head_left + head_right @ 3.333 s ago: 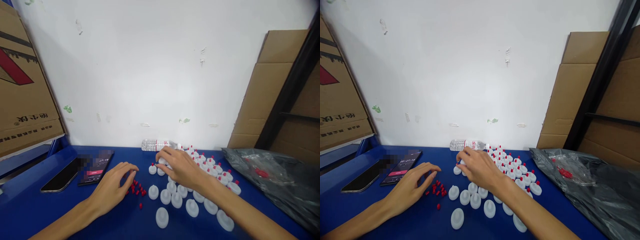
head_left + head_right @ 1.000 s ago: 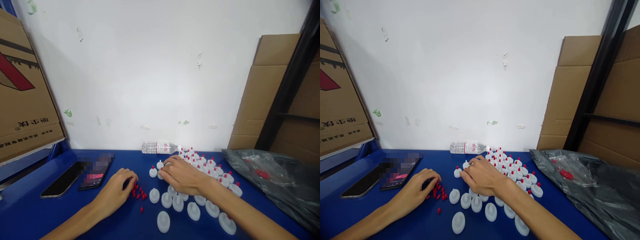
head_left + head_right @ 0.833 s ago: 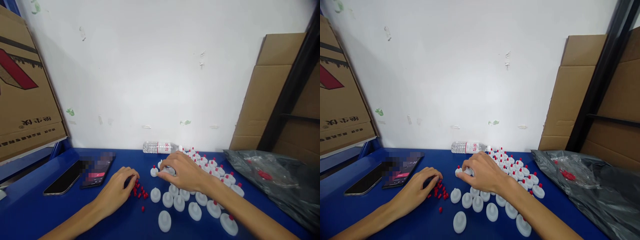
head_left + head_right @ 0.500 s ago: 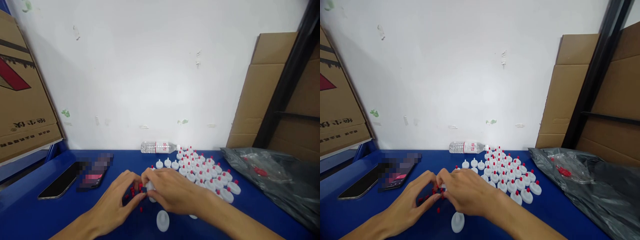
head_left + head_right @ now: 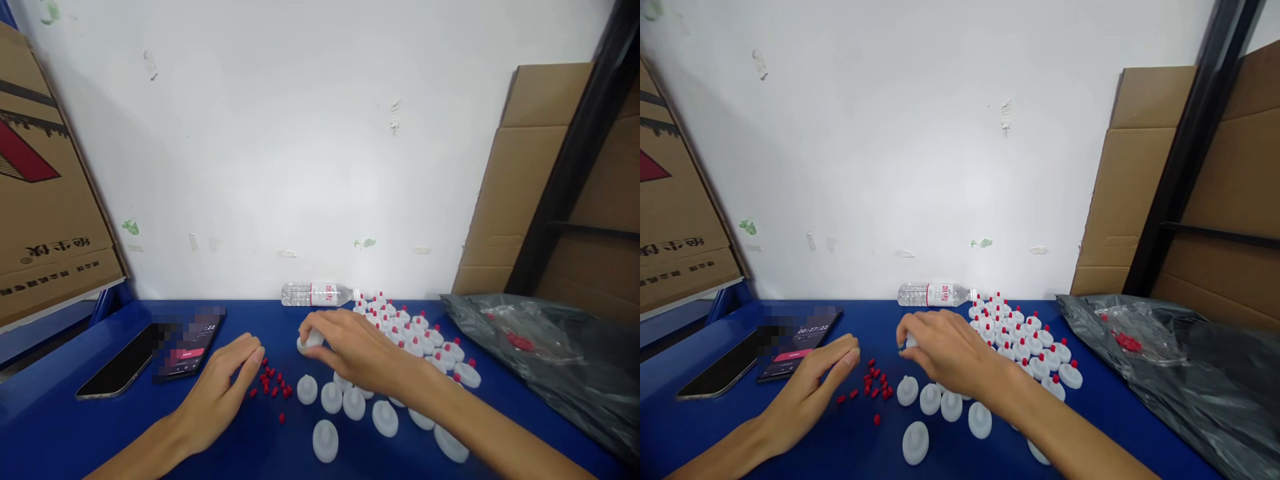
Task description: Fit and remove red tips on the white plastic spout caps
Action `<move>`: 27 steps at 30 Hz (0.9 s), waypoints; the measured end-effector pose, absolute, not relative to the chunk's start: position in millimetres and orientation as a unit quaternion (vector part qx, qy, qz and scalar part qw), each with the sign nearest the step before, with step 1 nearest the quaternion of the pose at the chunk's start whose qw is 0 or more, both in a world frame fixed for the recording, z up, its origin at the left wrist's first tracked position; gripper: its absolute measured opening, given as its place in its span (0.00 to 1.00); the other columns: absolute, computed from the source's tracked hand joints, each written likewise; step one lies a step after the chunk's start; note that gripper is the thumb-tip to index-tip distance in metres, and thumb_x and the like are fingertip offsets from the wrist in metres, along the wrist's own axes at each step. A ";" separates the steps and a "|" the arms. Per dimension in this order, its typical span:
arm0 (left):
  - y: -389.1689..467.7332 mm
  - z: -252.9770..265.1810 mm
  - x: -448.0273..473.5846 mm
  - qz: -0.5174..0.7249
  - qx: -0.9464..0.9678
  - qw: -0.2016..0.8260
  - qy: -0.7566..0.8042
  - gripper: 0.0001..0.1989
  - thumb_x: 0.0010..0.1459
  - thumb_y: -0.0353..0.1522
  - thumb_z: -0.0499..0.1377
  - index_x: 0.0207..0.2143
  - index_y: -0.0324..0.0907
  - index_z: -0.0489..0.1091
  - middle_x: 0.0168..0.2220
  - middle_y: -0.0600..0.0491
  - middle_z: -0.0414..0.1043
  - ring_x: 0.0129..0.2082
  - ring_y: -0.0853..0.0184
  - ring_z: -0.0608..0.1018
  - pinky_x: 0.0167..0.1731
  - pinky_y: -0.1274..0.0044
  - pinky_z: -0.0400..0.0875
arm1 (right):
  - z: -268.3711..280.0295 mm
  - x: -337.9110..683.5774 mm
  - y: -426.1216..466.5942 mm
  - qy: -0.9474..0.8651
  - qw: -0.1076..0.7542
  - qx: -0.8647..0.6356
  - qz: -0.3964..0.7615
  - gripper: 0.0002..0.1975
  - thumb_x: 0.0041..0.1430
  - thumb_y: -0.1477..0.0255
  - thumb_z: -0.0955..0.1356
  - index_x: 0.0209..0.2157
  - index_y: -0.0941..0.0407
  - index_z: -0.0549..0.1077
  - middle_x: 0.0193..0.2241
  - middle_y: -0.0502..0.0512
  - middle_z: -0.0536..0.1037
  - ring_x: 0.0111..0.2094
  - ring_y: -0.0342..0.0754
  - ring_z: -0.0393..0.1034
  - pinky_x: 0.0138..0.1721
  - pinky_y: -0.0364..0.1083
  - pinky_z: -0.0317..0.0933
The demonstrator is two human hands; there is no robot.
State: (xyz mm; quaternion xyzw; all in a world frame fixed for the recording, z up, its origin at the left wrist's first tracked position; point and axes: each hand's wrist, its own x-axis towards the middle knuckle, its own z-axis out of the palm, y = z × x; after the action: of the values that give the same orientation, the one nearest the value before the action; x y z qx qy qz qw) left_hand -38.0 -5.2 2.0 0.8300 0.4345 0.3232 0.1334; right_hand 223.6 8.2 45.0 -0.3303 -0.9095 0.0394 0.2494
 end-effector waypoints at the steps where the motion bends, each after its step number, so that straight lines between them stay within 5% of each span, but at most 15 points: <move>1: -2.9 2.8 -37.5 0.321 0.828 0.117 0.445 0.21 0.74 0.41 0.41 0.26 0.45 0.53 0.26 0.57 0.59 0.28 0.64 0.65 0.32 0.72 0.60 | 43.8 227.3 12.8 -0.902 0.252 -0.348 0.034 0.05 0.69 0.71 0.67 0.46 0.51 0.73 0.43 0.51 0.80 0.43 0.48 0.74 0.44 0.47 0.63; 12: 7.7 -4.0 -37.9 0.252 0.830 0.074 0.493 0.12 0.71 0.36 0.47 0.35 0.45 0.65 0.34 0.53 0.69 0.36 0.60 0.72 0.38 0.69 0.66 | 22.0 235.8 29.2 -0.924 0.196 -0.329 0.005 0.20 0.74 0.71 0.59 0.27 0.55 0.72 0.25 0.50 0.76 0.32 0.48 0.72 0.43 0.49 0.60; 18: 14.1 -13.2 -43.1 0.246 0.834 0.077 0.487 0.09 0.70 0.33 0.50 0.38 0.46 0.68 0.40 0.52 0.71 0.41 0.60 0.75 0.42 0.70 0.69 | 23.2 232.7 26.9 -0.916 0.218 -0.336 0.002 0.16 0.75 0.68 0.59 0.45 0.54 0.77 0.43 0.56 0.81 0.48 0.52 0.73 0.53 0.54 0.59; 23: 13.3 -15.9 -41.8 0.238 0.839 0.102 0.478 0.09 0.70 0.34 0.50 0.40 0.46 0.70 0.43 0.51 0.70 0.43 0.60 0.75 0.45 0.69 0.70 | 18.4 220.5 19.5 -0.922 0.185 -0.339 0.032 0.21 0.76 0.61 0.57 0.59 0.52 0.73 0.60 0.59 0.73 0.65 0.57 0.61 0.65 0.63 0.49; 27: 11.4 -14.5 -39.8 0.230 0.841 0.112 0.477 0.12 0.72 0.36 0.48 0.42 0.46 0.70 0.44 0.50 0.69 0.44 0.60 0.75 0.48 0.68 0.70 | 14.2 214.1 17.9 -0.922 0.146 -0.352 0.072 0.27 0.76 0.57 0.54 0.64 0.56 0.67 0.63 0.62 0.69 0.69 0.60 0.52 0.68 0.67 0.39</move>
State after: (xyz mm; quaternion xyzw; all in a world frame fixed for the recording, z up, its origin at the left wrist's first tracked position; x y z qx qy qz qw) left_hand -39.8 11.4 -14.5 0.8407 0.4771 0.2303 0.1120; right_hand 214.1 17.9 14.2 -0.3517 -0.9219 0.0725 0.1455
